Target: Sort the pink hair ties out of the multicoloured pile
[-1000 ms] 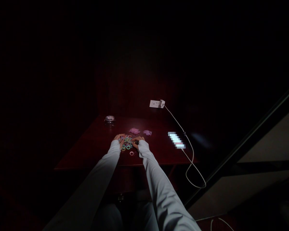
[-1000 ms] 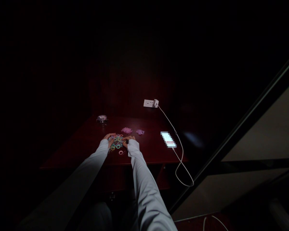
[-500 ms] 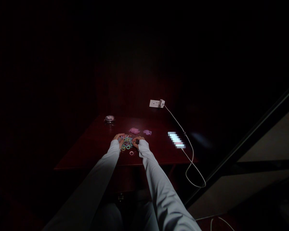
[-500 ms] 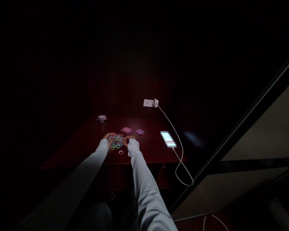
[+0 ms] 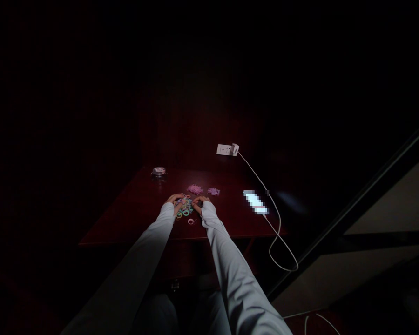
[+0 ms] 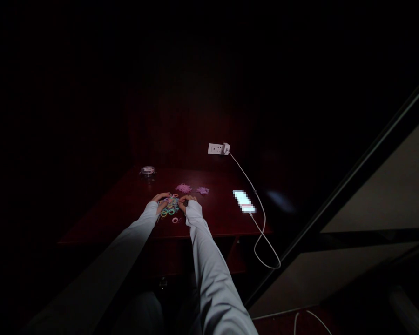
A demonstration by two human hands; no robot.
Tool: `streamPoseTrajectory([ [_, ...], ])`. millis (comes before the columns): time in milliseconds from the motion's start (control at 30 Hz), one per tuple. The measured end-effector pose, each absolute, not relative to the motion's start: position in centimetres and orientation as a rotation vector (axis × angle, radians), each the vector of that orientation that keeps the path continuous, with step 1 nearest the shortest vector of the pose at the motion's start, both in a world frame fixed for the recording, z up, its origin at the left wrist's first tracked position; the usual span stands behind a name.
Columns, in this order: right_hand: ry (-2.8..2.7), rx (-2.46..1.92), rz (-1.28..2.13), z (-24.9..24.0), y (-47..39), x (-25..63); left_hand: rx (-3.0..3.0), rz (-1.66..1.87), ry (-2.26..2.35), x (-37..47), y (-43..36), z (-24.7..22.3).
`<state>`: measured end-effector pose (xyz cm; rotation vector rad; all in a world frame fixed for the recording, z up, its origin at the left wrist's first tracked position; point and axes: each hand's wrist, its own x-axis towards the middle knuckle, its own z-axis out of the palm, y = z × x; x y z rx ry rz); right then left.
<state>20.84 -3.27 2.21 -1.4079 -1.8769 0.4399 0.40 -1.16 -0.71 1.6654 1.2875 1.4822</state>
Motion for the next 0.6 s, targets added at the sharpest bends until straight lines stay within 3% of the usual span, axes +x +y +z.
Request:
streamPoseTrajectory([
  [600, -1.910, -1.394, 0.456, 1.8, -3.2, 21.1, 1.733, 1.523, 1.450, 1.0, -2.4, 0.6],
])
